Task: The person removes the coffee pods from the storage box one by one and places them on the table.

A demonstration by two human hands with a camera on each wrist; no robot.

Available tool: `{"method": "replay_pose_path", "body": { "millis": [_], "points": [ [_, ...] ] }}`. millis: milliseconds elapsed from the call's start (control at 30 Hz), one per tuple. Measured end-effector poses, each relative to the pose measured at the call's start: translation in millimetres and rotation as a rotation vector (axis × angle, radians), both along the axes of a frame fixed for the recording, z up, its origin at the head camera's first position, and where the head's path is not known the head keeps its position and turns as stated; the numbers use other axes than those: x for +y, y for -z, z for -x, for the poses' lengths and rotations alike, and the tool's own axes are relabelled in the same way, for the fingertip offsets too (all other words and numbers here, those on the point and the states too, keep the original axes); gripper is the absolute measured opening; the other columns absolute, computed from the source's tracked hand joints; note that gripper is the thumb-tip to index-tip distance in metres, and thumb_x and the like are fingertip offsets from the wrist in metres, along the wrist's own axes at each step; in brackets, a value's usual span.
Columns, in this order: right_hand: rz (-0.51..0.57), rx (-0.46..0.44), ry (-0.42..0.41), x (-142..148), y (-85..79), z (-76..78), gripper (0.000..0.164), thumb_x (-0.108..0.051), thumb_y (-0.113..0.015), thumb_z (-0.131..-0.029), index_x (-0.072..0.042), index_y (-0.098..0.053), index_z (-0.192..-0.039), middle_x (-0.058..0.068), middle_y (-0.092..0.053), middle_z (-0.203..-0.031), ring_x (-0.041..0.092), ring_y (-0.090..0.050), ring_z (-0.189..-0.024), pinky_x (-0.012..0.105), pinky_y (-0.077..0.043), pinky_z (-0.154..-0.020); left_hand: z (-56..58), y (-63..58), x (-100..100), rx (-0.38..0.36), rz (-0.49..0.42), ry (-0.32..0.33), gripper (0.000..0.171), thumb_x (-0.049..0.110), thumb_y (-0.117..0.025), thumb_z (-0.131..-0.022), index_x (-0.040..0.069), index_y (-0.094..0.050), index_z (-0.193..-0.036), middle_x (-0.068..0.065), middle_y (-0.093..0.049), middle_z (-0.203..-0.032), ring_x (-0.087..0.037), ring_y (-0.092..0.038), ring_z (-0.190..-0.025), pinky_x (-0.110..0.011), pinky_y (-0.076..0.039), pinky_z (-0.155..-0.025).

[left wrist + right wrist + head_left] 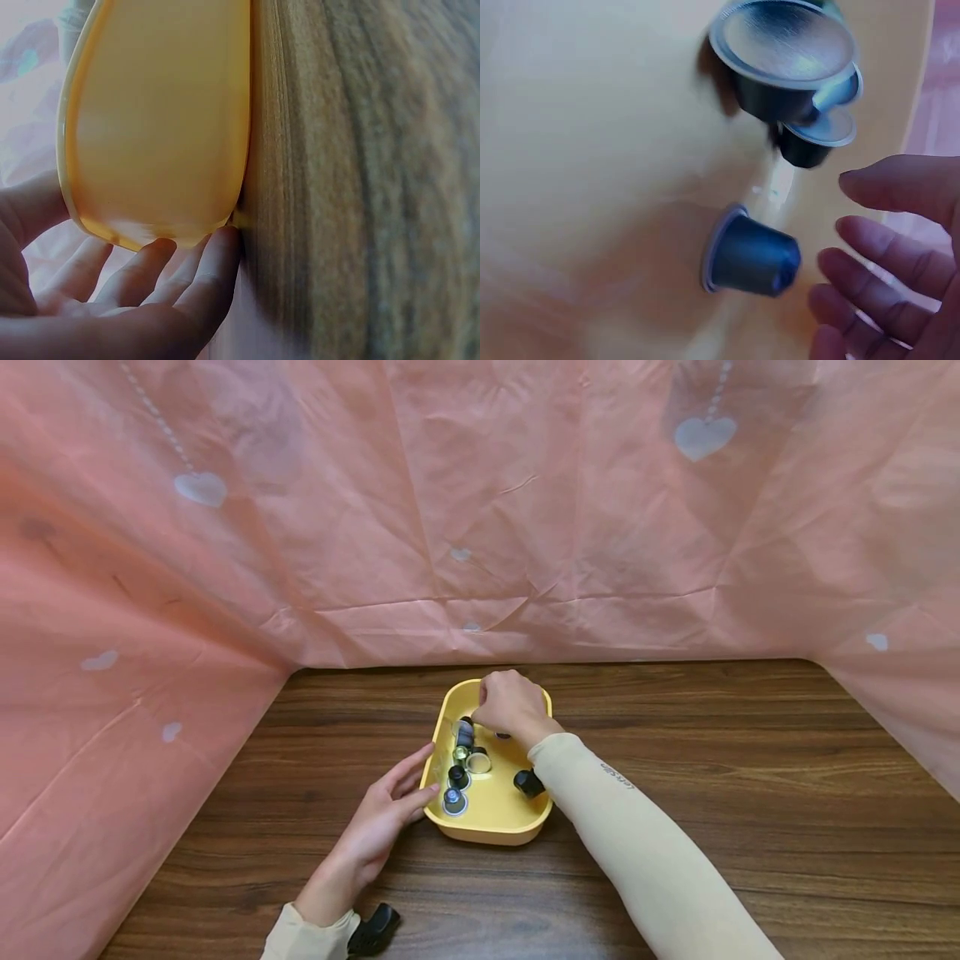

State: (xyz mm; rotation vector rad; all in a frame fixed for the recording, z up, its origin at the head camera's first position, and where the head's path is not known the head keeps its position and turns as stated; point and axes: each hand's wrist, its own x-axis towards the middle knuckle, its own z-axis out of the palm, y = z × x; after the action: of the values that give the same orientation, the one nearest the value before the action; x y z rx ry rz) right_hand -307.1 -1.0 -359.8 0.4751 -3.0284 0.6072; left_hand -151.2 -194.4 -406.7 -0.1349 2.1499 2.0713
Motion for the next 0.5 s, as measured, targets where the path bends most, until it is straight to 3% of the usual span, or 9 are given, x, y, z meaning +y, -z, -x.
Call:
{"method": "replay_pose_path", "body": {
  "millis": [233, 500],
  "points": [
    [-0.011, -0.015, 0.027, 6.5, -11.0, -3.4, 0.005, -0.023, -0.073, -0.084, -0.022, -0.072, -0.079, -0.001, -0.071, -0.088, 0.022, -0.067, -0.085, 0.043, -0.054, -0.073, 0.8, -1.8, -0.1, -0.002, 0.018, -0.002, 0.059, 0.012, -0.068, -0.106, 0.024, -0.051, -0.162, -0.013, -0.052, -0.165, -0.025, -0.056, -0.143, -0.032, -0.055, -0.103],
    [-0.059, -0.064, 0.021, 4.8, -10.5, -7.8, 0.006, -0.023, -0.076, -0.084, -0.021, -0.072, -0.080, -0.001, -0.071, -0.089, 0.022, -0.068, -0.084, 0.041, -0.052, -0.068, -1.0, -1.5, 0.6, -0.004, 0.025, -0.002, 0.059, 0.014, -0.068, -0.106, 0.026, -0.051, -0.161, -0.012, -0.053, -0.164, -0.024, -0.057, -0.141, -0.035, -0.055, -0.105]
  ]
}}
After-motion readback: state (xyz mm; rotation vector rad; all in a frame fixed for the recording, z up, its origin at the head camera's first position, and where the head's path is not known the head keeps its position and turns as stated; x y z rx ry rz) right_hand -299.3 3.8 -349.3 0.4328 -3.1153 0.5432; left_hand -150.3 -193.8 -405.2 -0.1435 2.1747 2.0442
